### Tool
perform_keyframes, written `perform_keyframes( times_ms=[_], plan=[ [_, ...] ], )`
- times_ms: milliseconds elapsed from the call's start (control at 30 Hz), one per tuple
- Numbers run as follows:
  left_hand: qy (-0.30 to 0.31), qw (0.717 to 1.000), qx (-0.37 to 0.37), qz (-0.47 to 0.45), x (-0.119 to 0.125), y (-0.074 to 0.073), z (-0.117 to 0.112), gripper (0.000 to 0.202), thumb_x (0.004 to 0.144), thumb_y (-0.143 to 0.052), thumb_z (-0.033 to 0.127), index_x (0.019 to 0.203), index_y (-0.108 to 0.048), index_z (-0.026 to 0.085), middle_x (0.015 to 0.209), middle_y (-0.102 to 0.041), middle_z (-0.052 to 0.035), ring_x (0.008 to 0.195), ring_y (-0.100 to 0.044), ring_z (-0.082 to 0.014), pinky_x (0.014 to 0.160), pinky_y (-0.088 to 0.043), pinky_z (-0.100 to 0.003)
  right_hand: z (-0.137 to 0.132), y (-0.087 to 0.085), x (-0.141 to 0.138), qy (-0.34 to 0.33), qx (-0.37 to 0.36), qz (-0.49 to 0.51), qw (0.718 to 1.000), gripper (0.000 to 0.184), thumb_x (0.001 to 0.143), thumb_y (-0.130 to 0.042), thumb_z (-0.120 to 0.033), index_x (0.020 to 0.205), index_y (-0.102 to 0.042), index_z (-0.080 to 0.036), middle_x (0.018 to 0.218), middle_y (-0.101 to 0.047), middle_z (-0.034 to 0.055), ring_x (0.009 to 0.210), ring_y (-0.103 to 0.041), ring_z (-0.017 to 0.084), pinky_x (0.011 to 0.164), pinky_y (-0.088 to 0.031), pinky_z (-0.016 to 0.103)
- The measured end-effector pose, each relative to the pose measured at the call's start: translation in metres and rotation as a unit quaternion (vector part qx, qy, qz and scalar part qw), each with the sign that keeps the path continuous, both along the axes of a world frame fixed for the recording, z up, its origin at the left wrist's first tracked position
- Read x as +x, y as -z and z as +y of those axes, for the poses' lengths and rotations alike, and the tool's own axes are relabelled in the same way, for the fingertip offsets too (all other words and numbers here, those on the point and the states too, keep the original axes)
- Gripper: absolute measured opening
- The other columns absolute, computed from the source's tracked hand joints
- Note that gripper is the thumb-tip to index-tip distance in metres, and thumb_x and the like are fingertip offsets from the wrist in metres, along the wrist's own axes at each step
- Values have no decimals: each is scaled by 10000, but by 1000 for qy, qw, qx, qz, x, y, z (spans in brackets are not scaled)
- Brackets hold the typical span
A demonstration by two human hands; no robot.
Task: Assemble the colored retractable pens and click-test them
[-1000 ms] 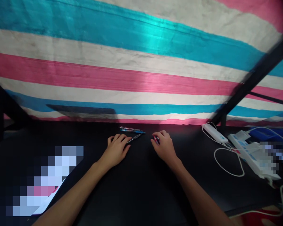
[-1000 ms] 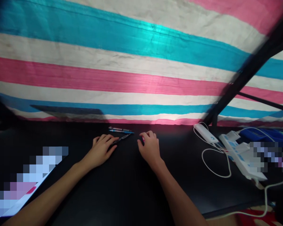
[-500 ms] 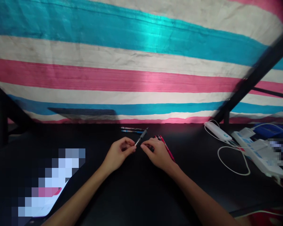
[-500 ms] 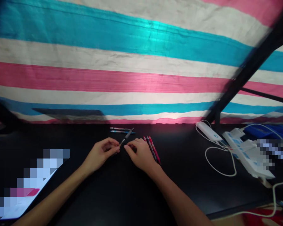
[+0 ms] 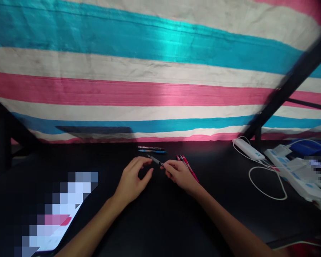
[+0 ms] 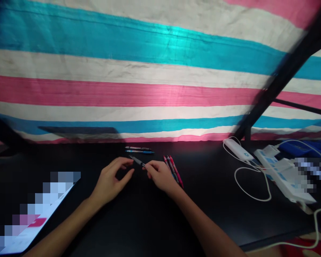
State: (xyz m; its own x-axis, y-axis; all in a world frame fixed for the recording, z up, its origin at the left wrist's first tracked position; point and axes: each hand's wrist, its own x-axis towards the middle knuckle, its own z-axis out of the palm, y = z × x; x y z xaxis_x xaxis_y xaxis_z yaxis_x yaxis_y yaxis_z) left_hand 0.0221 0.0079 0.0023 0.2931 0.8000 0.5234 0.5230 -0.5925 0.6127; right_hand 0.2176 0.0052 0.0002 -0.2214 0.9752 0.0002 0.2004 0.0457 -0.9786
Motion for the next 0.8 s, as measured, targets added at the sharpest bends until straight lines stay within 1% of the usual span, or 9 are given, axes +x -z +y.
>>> perform_keyframes(
  times_ms=[67,133,267,367,467,533,600,667,800],
  plan=[
    [-13,998,42,41,-3,0,2,388,842,-548,220,1229,-516,236,1215,-554,-86,1119,-537,-232,930,-473,-393,1,-2,3,-16,-66,36,997,297,875,-489,-396,796,-628,-147,532,-437,-50,389,-305,47,376,-171,201],
    [-5,994,66,91,-5,0,3,468,842,-533,190,1299,-457,251,1330,-470,-91,1222,-457,-245,1006,-420,-426,0,-4,5,-37,-128,79,988,303,872,-490,-402,835,-630,-135,531,-426,-57,359,-259,32,361,-118,199],
    [-3,973,128,192,-3,-2,0,451,852,-511,166,1297,-465,222,1314,-500,-104,1235,-426,-273,1002,-395,-459,-3,-7,4,-83,-201,151,964,312,863,-521,-403,855,-634,-113,512,-409,-71,338,-202,13,356,-62,191],
    [-20,943,204,263,0,-2,-4,413,862,-511,174,1272,-493,219,1301,-532,-108,1236,-408,-305,1011,-322,-522,-8,-10,2,-132,-241,186,943,325,870,-527,-414,877,-633,-106,480,-395,-83,330,-186,11,350,-63,181],
    [-5,915,253,314,3,-1,-5,259,864,-514,196,1112,-586,191,1133,-621,-102,1105,-486,-288,984,-316,-508,-12,-10,0,-180,-261,200,927,334,893,-497,-410,886,-626,-102,438,-425,-77,299,-204,17,335,-92,178],
    [8,904,253,344,2,-1,-4,118,851,-519,223,882,-620,169,881,-636,-88,889,-528,-251,850,-391,-436,-14,-10,-3,-199,-270,201,921,342,908,-469,-406,887,-624,-102,423,-450,-65,283,-243,29,325,-120,182],
    [-4,896,254,363,1,-1,-2,157,846,-509,235,716,-578,179,712,-575,-64,732,-491,-223,693,-389,-381,-16,-9,-6,-208,-286,186,917,399,918,-436,-445,864,-626,-99,406,-427,-67,279,-261,37,319,-130,186],
    [-40,891,267,366,-1,-2,0,204,858,-483,221,666,-546,191,655,-538,-50,686,-462,-215,628,-347,-364,-17,-9,-9,-204,-292,174,918,447,912,-431,-494,810,-619,-102,398,-366,-84,290,-242,34,324,-128,186],
    [-93,890,260,362,-3,-2,3,234,881,-449,198,659,-522,197,645,-530,-44,688,-455,-211,631,-322,-368,-19,-10,-13,-187,-242,189,933,365,853,-560,-471,712,-555,-134,431,-274,-114,351,-175,20,366,-110,184]
  ],
)
